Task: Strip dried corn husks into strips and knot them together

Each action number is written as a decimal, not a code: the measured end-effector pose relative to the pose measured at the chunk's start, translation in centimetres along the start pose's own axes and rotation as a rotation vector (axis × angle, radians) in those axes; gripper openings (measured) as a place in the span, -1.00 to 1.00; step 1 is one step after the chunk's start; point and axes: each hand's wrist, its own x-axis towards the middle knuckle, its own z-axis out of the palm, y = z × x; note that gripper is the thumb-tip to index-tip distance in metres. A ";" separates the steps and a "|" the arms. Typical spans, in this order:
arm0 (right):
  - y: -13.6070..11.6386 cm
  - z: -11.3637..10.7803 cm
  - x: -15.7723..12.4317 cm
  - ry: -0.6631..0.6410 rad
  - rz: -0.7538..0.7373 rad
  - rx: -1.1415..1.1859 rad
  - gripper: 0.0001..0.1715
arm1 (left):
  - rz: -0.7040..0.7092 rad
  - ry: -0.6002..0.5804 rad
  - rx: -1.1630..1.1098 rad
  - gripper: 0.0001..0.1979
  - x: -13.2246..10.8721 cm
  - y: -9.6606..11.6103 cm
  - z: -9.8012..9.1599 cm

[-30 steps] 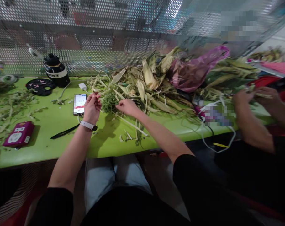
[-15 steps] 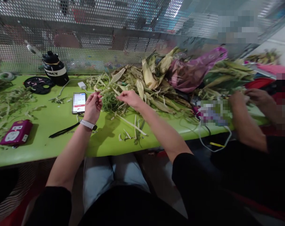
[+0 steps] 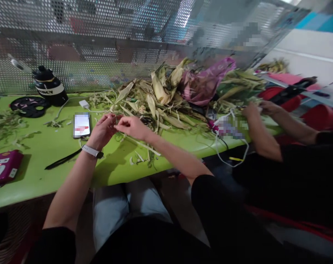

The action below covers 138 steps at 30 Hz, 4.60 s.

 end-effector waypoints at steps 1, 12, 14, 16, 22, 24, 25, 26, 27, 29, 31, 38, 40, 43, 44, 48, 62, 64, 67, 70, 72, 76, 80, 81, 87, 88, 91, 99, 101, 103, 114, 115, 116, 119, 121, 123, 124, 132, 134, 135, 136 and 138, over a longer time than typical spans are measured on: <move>0.5 0.4 -0.4 -0.023 0.002 -0.027 -0.64 | 0.005 0.016 -0.008 -0.93 0.0 0.2 0.0; 7.6 -9.1 0.8 0.039 0.467 -1.057 -0.70 | 0.045 0.126 0.007 -0.84 -0.5 3.4 -0.2; 8.0 -9.3 1.3 -0.049 0.533 -1.070 -0.65 | 0.036 0.111 0.013 -0.85 -0.4 3.6 -0.6; 7.7 -9.4 1.9 -0.124 0.574 -1.065 -0.65 | 0.006 0.105 0.031 -0.85 -0.2 3.8 -1.0; 4.3 -12.6 2.2 -0.226 0.604 -1.048 -0.82 | -0.120 0.160 0.097 -0.78 -0.3 5.1 -1.9; 3.5 -14.3 1.5 -0.192 0.582 -0.905 -0.83 | -0.140 0.174 0.092 -0.76 -0.4 5.4 -1.9; 3.2 -14.9 1.1 -0.163 0.561 -0.779 -0.85 | -0.143 0.179 0.085 -0.76 -0.4 5.5 -1.8; 3.1 -15.3 0.6 -0.157 0.553 -0.723 -0.86 | -0.142 0.179 0.074 -0.75 -0.4 5.6 -1.8; 3.1 -15.4 0.1 -0.145 0.545 -0.646 -0.88 | -0.143 0.177 0.065 -0.75 -0.4 5.6 -1.8; 3.3 -14.7 -1.1 -0.120 0.568 -0.201 -0.87 | -0.150 0.171 0.052 -0.75 -0.4 5.5 -1.6; 3.8 -12.5 -2.2 -0.182 0.604 0.148 -0.78 | -0.155 0.170 0.050 -0.76 -0.4 5.4 -1.5; 4.7 -3.9 -3.0 -0.376 0.706 0.722 -0.59 | -0.126 0.122 0.032 -0.81 -0.4 5.0 -1.7; 4.8 -3.1 -2.4 -0.389 0.710 0.807 -0.50 | -0.123 0.116 0.031 -0.83 -0.4 4.9 -1.8; 5.0 -2.7 -1.5 -0.400 0.715 0.861 -0.41 | -0.123 0.113 0.035 -0.87 -0.4 4.8 -1.7; 5.1 -2.6 -1.3 -0.393 0.712 0.872 -0.41 | -0.123 0.112 0.038 -0.87 -0.4 4.7 -1.7; 5.1 -2.0 -0.5 -0.377 0.687 0.904 -0.43 | -0.128 0.095 0.045 -0.86 -0.4 4.6 -1.7; 8.3 -6.4 -1.3 0.125 0.445 0.038 -0.59 | -0.109 0.036 0.032 -0.89 -0.8 4.4 -1.1; 9.0 -7.9 -1.6 0.182 0.442 -0.422 -0.64 | -0.121 0.016 0.019 -0.88 -0.8 4.2 -1.1; 9.4 -9.5 -1.8 0.148 0.485 -0.896 -0.57 | -0.136 -0.019 -0.017 -0.86 -0.8 3.8 -1.0; 8.9 -9.8 -1.5 0.079 0.515 -1.015 -0.44 | -0.159 -0.033 -0.065 -0.90 -0.7 3.4 -0.8; 7.9 -9.3 -1.2 0.106 0.465 -0.999 -0.47 | -0.178 -0.021 -0.109 -0.91 -0.6 3.2 -0.8; 5.3 -6.2 -0.8 0.156 0.082 -0.614 -0.71 | -0.256 -0.011 -0.232 -0.90 -0.5 3.0 -0.6; 3.5 -2.4 -0.1 -0.006 -0.056 -0.087 -0.59 | -0.318 -0.002 -0.318 -0.85 -0.6 2.9 -0.3; 3.4 -1.7 0.2 0.000 -0.065 -0.018 -0.54 | -0.327 0.005 -0.326 -0.85 -0.6 2.8 -0.2; 4.3 -0.3 0.9 0.075 -0.074 0.154 -0.50 | -0.346 0.027 -0.291 -0.81 -0.7 2.3 0.3; 4.5 -0.3 0.8 0.106 -0.081 0.144 -0.55 | -0.349 0.029 -0.286 -0.81 -0.7 2.2 0.5; 5.0 -0.3 0.5 0.154 -0.041 0.147 -0.66 | -0.371 0.042 -0.281 -0.80 -0.7 2.0 0.9; 5.9 -0.5 0.7 -0.059 0.039 0.360 -0.59 | -0.371 0.029 -0.195 -0.84 -0.6 1.0 0.6; 6.2 -0.6 0.9 -0.059 0.028 0.346 -0.58 | -0.370 0.028 -0.170 -0.83 -0.6 0.9 0.6; 6.3 -0.9 1.0 -0.048 0.018 0.329 -0.56 | -0.366 0.036 -0.150 -0.83 -0.5 0.8 0.7; 5.1 -1.2 0.8 -0.016 0.234 0.517 -0.72 | -0.353 0.060 -0.107 -0.85 -0.6 0.7 0.8; 5.1 -1.3 0.8 -0.005 0.246 0.529 -0.71 | -0.353 0.059 -0.097 -0.85 -0.6 0.7 0.8; 5.1 -1.3 0.8 -0.002 0.258 0.533 -0.70 | -0.351 0.061 -0.087 -0.86 -0.6 0.6 0.8; 5.2 -1.3 0.8 -0.043 0.258 0.511 -0.68 | -0.331 0.076 -0.063 -0.87 -0.6 0.5 0.7; 5.5 -1.1 0.7 -0.061 0.211 0.467 -0.69 | -0.313 0.085 -0.055 -0.87 -0.5 0.4 0.6; 5.7 -0.9 0.7 -0.053 0.144 0.407 -0.62 | -0.299 0.092 -0.050 -0.88 -0.5 0.4 0.5; 5.8 -0.9 0.7 -0.043 0.115 0.382 -0.58 | -0.296 0.094 -0.047 -0.89 -0.5 0.4 0.4; 5.4 -1.9 0.7 -0.028 0.180 0.405 -0.69 | -0.293 0.099 -0.011 -0.91 -0.3 0.2 0.0; 5.3 -1.8 0.6 -0.090 0.235 0.431 -0.66 | -0.300 0.092 -0.004 -0.91 -0.4 0.2 0.0; 5.3 -1.7 0.5 -0.110 0.244 0.437 -0.64 | -0.304 0.088 -0.001 -0.91 -0.4 0.1 0.1; 5.3 -1.5 0.5 -0.118 0.243 0.437 -0.62 | -0.308 0.083 0.003 -0.90 -0.4 0.1 0.1; 5.3 -1.1 0.5 -0.112 0.216 0.408 -0.55 | -0.314 0.081 0.019 -0.90 -0.5 0.1 0.2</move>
